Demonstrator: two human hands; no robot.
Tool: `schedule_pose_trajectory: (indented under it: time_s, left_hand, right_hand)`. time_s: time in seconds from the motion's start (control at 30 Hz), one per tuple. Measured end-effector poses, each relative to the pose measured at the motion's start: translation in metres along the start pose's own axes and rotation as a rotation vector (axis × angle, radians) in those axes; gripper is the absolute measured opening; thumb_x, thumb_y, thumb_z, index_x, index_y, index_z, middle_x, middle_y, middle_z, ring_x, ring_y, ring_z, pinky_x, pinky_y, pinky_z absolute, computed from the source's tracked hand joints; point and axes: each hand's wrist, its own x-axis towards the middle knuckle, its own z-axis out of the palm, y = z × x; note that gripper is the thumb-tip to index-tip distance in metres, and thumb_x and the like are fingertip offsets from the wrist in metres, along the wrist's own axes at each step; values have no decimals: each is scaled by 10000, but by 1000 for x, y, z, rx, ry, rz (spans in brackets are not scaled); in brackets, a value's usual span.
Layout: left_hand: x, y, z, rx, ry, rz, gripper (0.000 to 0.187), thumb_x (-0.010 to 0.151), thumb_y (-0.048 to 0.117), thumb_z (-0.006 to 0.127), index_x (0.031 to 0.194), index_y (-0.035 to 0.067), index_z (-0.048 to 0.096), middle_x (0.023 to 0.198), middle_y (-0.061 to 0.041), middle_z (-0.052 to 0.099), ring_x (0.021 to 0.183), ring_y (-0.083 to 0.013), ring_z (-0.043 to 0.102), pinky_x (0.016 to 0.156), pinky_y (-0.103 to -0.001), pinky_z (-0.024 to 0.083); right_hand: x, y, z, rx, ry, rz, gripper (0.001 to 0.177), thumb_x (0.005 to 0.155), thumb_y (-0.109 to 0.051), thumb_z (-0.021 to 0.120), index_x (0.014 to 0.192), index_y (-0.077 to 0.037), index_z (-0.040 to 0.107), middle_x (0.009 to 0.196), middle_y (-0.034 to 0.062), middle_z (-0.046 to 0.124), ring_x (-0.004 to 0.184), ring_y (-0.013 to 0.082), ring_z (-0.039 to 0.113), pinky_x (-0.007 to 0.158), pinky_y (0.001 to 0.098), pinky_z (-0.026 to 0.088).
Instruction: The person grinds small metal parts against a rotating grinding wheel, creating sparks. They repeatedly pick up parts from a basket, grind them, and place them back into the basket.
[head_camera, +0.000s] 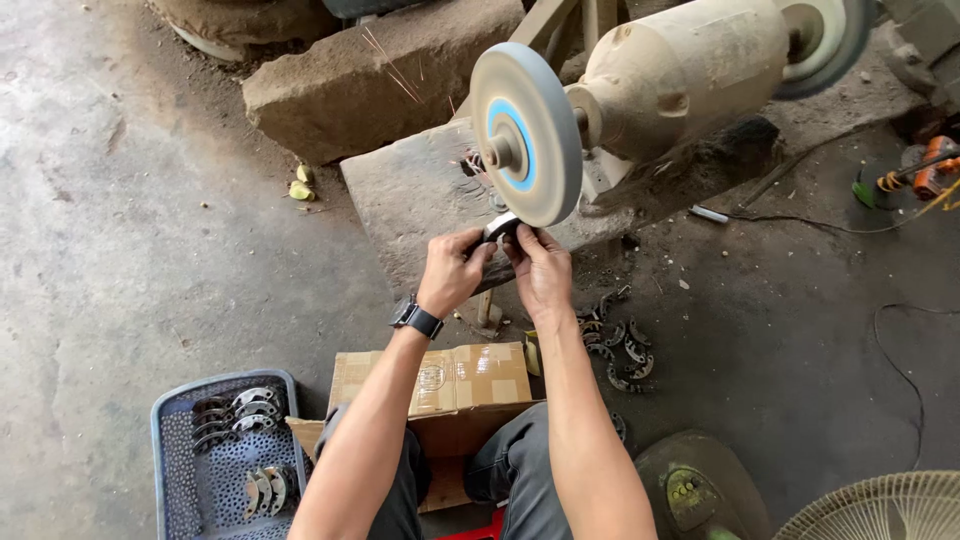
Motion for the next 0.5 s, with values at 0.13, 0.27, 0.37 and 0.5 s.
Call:
schedule_pose_trajectory:
  time_s: [0.13, 0.27, 0.37, 0.5]
  left_hand:
    - [-4, 4, -12, 28, 10, -108, 107, 890, 55, 719, 928, -45, 717, 742, -229, 690, 585, -298, 656, 589, -382, 496]
    - [-2, 2, -6, -14, 59, -11, 116, 875, 45, 709, 954, -40, 709, 784, -230, 692, 636, -297, 682, 606, -378, 511]
    - [-1, 0, 1, -9, 67, 26, 114, 871, 34, 717, 951, -47, 703, 793, -242, 680, 663, -320, 675, 618, -386, 507]
    - [-2, -4, -7, -61, 130, 72, 200, 865, 35, 696, 1053, -35, 689, 876, -228, 700, 720, -319, 727, 651, -371, 547]
  right_hand:
    - [0, 12, 8, -32, -48, -32, 214, 968, -70, 709, 1164, 12, 725, 1038, 79, 726, 858, 160, 652, 787, 292, 563]
    - [0, 11, 8, -75, -54, -48, 201, 977, -87, 702, 1150, 13, 724, 1015, 83, 731, 848, 162, 654, 789, 295, 563]
    - [2, 8, 4, -33, -26, -69, 195, 977, -91, 704, 1146, 6, 724, 1011, 70, 731, 834, 157, 647, 768, 288, 551]
    - [-1, 12, 9, -99, -36, -63, 179, 980, -94, 708, 1128, 8, 716, 998, 74, 726, 847, 160, 662, 774, 290, 563]
